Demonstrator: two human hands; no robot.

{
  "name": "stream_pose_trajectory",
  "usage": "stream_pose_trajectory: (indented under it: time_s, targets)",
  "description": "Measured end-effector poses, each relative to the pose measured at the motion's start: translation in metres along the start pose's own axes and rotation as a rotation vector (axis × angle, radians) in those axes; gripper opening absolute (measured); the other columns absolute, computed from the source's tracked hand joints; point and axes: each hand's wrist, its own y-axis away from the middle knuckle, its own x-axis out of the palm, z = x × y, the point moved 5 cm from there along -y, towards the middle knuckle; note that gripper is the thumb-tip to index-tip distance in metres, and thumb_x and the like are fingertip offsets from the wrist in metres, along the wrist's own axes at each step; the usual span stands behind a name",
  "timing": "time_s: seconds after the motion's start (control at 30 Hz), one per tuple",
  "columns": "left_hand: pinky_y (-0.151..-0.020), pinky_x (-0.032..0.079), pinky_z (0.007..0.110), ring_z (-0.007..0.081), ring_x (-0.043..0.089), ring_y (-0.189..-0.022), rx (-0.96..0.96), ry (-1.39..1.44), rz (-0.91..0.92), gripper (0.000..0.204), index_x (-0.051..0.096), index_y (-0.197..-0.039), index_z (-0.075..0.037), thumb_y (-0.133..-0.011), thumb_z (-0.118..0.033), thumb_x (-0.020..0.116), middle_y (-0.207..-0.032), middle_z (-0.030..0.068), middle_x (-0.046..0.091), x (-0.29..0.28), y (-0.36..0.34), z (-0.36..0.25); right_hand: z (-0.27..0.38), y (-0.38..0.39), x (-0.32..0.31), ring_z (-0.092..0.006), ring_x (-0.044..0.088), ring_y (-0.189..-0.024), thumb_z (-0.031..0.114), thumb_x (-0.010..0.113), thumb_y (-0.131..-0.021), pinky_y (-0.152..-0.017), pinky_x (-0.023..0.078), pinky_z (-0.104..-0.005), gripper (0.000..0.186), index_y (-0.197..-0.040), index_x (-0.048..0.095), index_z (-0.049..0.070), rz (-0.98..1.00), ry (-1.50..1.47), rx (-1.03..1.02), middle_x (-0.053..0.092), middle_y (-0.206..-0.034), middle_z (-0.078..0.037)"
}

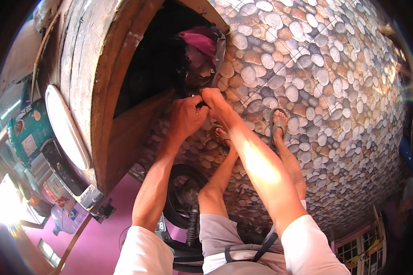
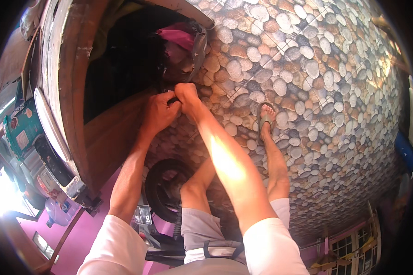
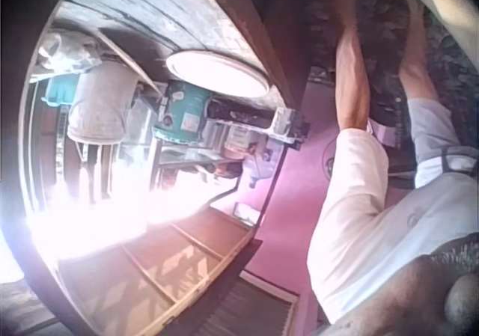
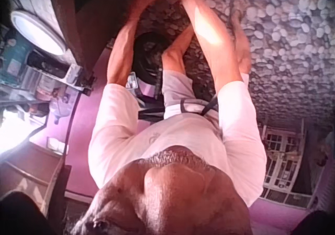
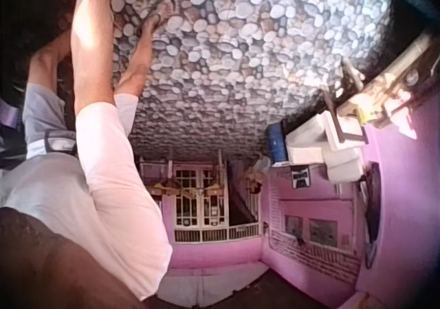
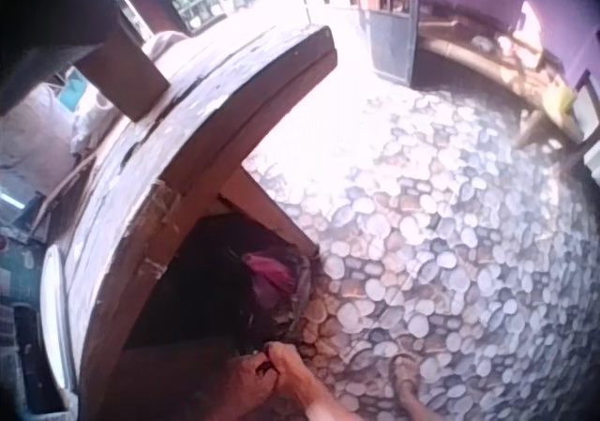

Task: The person prepares a white paint mixture in a tray by adding water from a bottle and stirring the mixture with a putty knife.

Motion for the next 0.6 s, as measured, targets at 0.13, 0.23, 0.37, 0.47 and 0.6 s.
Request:
stream_pose_trajectory:
  time_s: [0.13,0.23,0.37,0.47,0.6]
  targets:
    - [-0.076,0.047,0.040,0.0346,0.058,-0.090,0.025,-0.143,-0.377,0.028,0.061,-0.099,-0.006,-0.077,-0.025,0.064,-0.102,0.0209,0.058,-0.011,-0.032,0.026,0.028,0.014,-0.013,-0.0383,0.063,-0.082,0.007,0.050,-0.073,-0.069,0.049,-0.0405,0.019,-0.086,0.058,-0.005,-0.382,0.918,-0.213,0.061,-0.076,-0.025]
    - [-0.088,0.045,0.041,0.0389,0.048,-0.113,0.001,-0.558,-0.851,0.058,0.045,-0.125,-0.003,-0.080,-0.034,0.065,-0.129,0.0290,0.041,-0.032,-0.102,0.030,0.039,0.018,-0.005,-0.0453,0.059,-0.081,0.007,0.052,-0.073,-0.069,0.047,-0.0467,0.016,-0.081,0.056,-0.006,-0.366,0.990,-0.417,0.059,-0.077,-0.029]
    - [-0.079,0.047,0.046,0.0388,0.059,-0.091,0.001,-0.763,-0.465,0.044,0.059,-0.099,0.003,-0.082,-0.037,0.063,-0.100,0.0240,0.060,-0.062,-0.184,0.165,0.032,0.026,0.015,-0.0464,0.058,-0.087,0.007,0.052,-0.072,-0.075,0.046,-0.0486,0.015,-0.080,0.057,-0.004,-0.235,1.096,-0.283,0.060,-0.082,-0.031]
    - [-0.074,0.049,0.044,0.0387,0.062,-0.084,0.093,-0.597,-0.213,0.044,0.061,-0.088,0.005,-0.082,-0.039,0.063,-0.085,0.0243,0.062,-0.023,-0.199,0.147,0.027,0.017,-0.041,-0.0463,0.059,-0.085,0.007,0.052,-0.071,-0.074,0.046,-0.0481,0.014,-0.079,0.057,-0.003,-0.250,1.244,-0.381,0.060,-0.082,-0.030]
    - [-0.072,0.051,0.042,0.0381,0.064,-0.083,0.083,-0.358,-0.334,0.049,0.062,-0.088,0.006,-0.081,-0.042,0.063,-0.081,0.0238,0.064,-0.031,-0.158,0.096,0.046,0.029,-0.048,-0.0456,0.059,-0.082,0.008,0.052,-0.072,-0.070,0.047,-0.0482,0.016,-0.083,0.058,-0.003,-0.177,1.035,-0.368,0.059,-0.079,-0.029]
